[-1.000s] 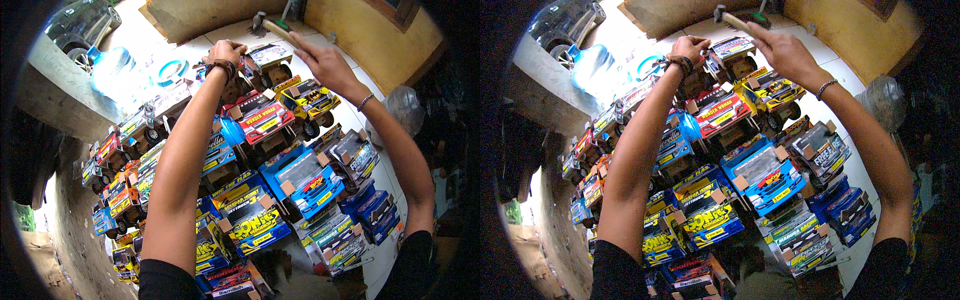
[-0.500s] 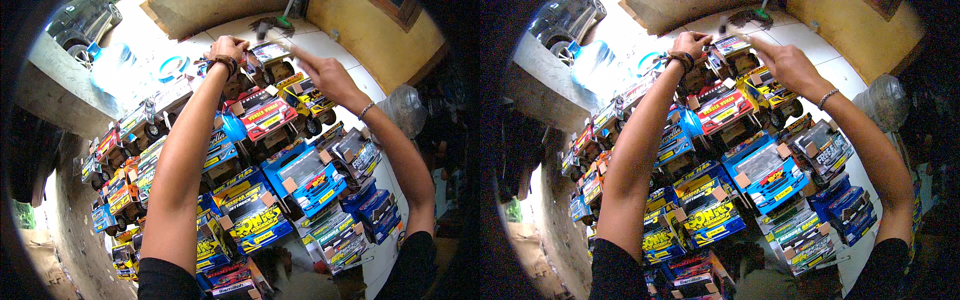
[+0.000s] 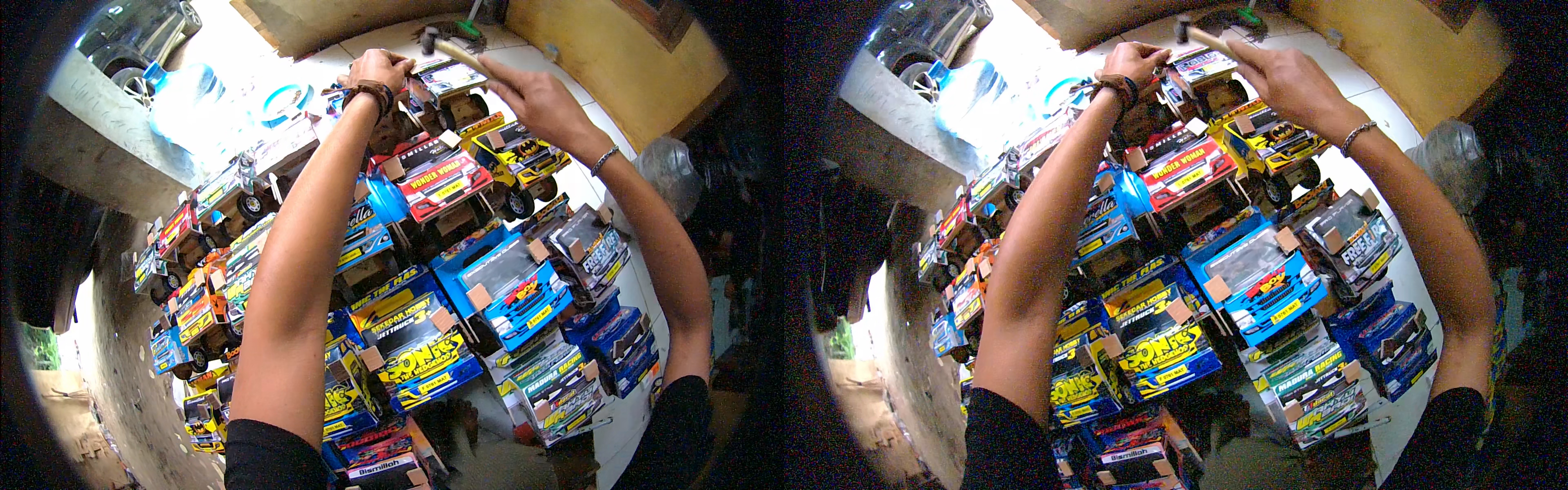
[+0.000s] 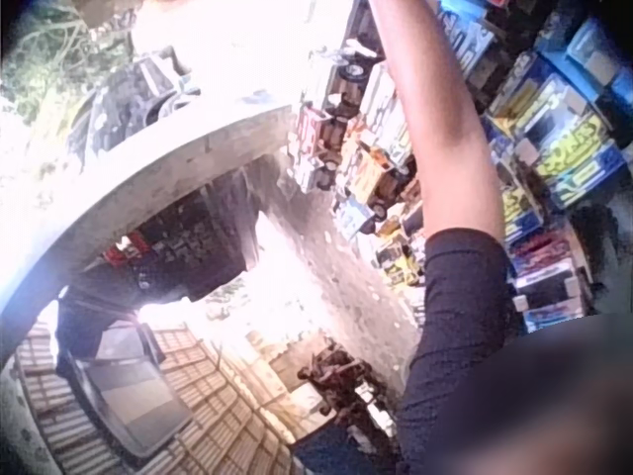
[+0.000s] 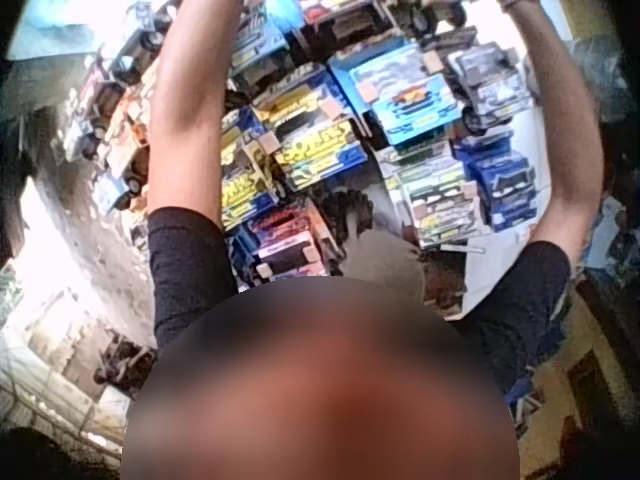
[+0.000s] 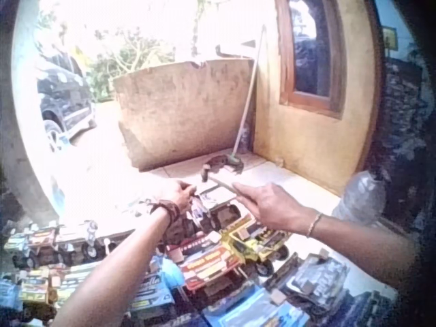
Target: The person sits on the floor and uses a hammer and pliers to attach small metal pins to the tops of toy car boxes. They repeatedly pick up a pin, place it on a box, and strike it with the hammer, occasionally using pliers to adjust the pin.
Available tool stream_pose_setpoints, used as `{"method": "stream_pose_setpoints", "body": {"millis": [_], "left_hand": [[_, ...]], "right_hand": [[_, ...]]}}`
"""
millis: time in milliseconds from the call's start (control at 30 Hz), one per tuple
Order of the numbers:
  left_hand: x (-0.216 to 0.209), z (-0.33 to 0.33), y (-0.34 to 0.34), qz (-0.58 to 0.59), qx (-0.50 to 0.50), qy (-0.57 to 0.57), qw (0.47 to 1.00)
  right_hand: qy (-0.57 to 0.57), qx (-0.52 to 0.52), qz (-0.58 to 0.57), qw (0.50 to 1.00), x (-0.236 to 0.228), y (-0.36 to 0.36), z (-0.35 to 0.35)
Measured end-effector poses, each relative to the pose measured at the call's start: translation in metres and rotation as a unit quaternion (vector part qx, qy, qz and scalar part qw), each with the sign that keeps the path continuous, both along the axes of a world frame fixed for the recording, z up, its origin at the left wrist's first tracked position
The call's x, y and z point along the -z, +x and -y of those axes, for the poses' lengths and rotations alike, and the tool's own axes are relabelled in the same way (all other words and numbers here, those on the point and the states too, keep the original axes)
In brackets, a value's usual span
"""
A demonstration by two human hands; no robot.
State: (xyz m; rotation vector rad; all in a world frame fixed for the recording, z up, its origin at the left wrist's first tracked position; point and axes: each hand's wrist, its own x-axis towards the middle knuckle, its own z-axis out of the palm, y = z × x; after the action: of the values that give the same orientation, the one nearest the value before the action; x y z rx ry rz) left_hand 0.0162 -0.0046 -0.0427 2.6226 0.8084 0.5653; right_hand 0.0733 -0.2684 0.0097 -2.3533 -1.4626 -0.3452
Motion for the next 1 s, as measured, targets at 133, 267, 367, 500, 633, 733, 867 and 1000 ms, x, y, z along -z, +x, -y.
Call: {"method": "stream_pose_setpoints", "body": {"millis": [133,267,367,500,633,733,867,1000], "left_hand": [[0.003,-0.003,0.002,0.014,0.010,-0.014,1.000],[0.004,-0.007,0.006,0.007,0.009,-0.094,0.996],[0.004,-0.008,0.009,0.001,0.007,-0.091,0.996],[0.005,-0.008,0.008,0.011,0.012,-0.085,0.996],[0.005,-0.008,0.008,0.006,0.007,-0.085,0.996],[0.005,-0.008,0.008,0.012,0.008,-0.033,0.999],[0.004,-0.006,0.005,0.020,0.016,-0.012,1.000],[0.003,-0.003,0.001,0.020,0.012,-0.015,1.000]], "right_hand": [[0.114,-0.041,0.017,0.992,-0.013,0.009,-0.001],[0.126,-0.012,0.032,0.992,-0.013,0.006,0.008],[0.002,-0.007,0.013,1.000,-0.002,-0.006,0.012],[-0.012,0.049,-0.057,0.997,0.001,-0.015,0.014],[0.038,0.019,-0.042,0.998,-0.005,-0.012,0.012],[0.032,0.035,-0.058,0.997,-0.003,-0.007,0.011],[0.072,-0.038,-0.023,0.996,0.003,0.000,0.007],[-0.009,-0.002,-0.067,0.998,0.003,0.003,0.010]]}}
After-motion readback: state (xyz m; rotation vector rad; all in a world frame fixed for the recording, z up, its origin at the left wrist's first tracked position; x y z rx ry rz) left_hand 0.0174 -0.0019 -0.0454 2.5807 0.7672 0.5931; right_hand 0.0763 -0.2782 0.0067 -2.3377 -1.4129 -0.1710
